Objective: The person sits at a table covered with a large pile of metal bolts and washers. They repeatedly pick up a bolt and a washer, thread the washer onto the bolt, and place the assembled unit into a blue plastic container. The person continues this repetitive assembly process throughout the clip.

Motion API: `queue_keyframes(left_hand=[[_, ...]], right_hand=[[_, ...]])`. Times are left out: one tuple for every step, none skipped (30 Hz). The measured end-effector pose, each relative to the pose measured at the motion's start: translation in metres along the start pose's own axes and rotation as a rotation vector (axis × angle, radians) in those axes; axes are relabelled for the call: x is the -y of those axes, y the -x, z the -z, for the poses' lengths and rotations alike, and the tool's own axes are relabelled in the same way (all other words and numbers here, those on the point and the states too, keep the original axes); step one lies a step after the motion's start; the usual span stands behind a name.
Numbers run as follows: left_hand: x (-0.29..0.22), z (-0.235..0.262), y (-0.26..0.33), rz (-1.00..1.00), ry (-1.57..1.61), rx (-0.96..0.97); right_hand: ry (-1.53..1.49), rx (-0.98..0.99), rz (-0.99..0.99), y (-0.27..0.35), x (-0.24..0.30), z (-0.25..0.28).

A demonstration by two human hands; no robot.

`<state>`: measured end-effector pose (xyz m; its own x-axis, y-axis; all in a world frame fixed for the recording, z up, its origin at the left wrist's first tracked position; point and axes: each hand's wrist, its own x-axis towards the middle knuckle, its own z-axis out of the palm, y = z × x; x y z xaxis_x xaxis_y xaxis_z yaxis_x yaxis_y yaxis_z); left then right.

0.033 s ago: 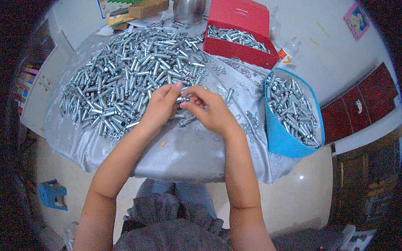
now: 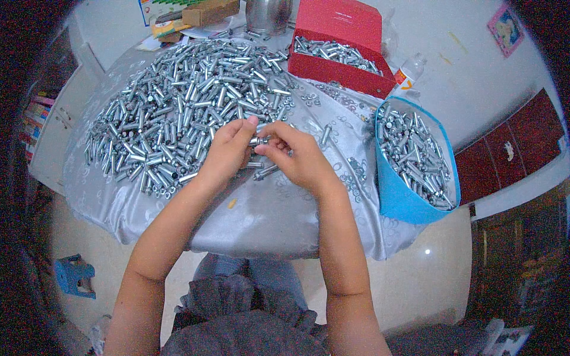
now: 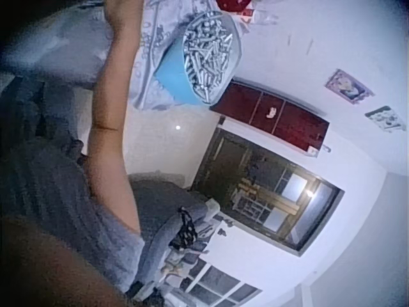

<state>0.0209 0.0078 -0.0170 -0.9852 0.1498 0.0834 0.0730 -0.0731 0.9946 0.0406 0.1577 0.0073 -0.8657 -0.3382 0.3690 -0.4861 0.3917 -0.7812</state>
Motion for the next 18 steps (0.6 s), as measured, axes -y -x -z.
queue_keyframes(left_hand=[[0.000,0.000,0.000,0.000,0.016,-0.001],[-0.002,-0.001,0.000,0.001,0.026,0.000],[-0.004,-0.002,0.001,0.001,0.037,0.001],[-0.005,-0.003,0.002,0.004,0.046,0.001],[-0.004,-0.002,0.002,-0.003,0.061,0.007],[-0.003,-0.001,0.003,-0.010,0.077,0.012],[-0.002,-0.001,0.003,-0.017,0.094,0.018],[0.000,-0.001,0.003,-0.093,0.040,-0.009],[0.002,-0.002,0.004,-0.169,-0.014,-0.037],[0.000,-0.004,0.003,-0.248,-0.066,-0.060],[-0.003,-0.005,0.006,-0.321,-0.166,-0.080],[-0.008,-0.006,0.012,-0.395,-0.266,-0.100],[-0.014,-0.006,0.017,-0.467,-0.367,-0.121],[-0.017,-0.006,0.019,-0.511,-0.411,-0.104],[-0.019,-0.004,0.020,-0.554,-0.454,-0.086],[-0.019,-0.002,0.021,-0.595,-0.499,-0.069],[-0.015,-0.001,0.020,-0.619,-0.516,-0.065],[-0.016,-0.002,0.019,-0.562,-0.446,-0.050]], right_hand=[[0.006,0.003,-0.001,0.000,0.001,0.000],[0.012,0.005,-0.001,0.000,0.001,0.000],[0.017,0.008,-0.002,-0.001,0.002,0.000],[0.027,-0.001,0.013,0.000,0.003,-0.001],[0.036,-0.010,0.029,0.000,0.005,-0.002],[0.044,-0.019,0.044,0.000,0.006,-0.003],[0.067,-0.015,0.060,-0.001,0.006,-0.004],[0.090,-0.011,0.076,-0.001,0.006,-0.004],[0.112,-0.006,0.092,-0.002,0.006,-0.005],[0.052,0.012,0.058,-0.001,0.003,-0.005],[-0.007,0.029,0.025,0.000,-0.003,-0.006],[-0.067,0.046,-0.009,0.001,-0.006,-0.006],[-0.224,0.078,-0.117,0.002,-0.004,-0.006],[-0.381,0.109,-0.227,0.003,-0.001,-0.006],[-0.539,0.139,-0.336,0.003,0.002,-0.005],[-0.598,0.167,-0.377,0.004,0.003,-0.004],[-0.657,0.195,-0.418,0.004,0.005,-0.002],[-0.716,0.222,-0.459,0.004,0.005,-0.001]])
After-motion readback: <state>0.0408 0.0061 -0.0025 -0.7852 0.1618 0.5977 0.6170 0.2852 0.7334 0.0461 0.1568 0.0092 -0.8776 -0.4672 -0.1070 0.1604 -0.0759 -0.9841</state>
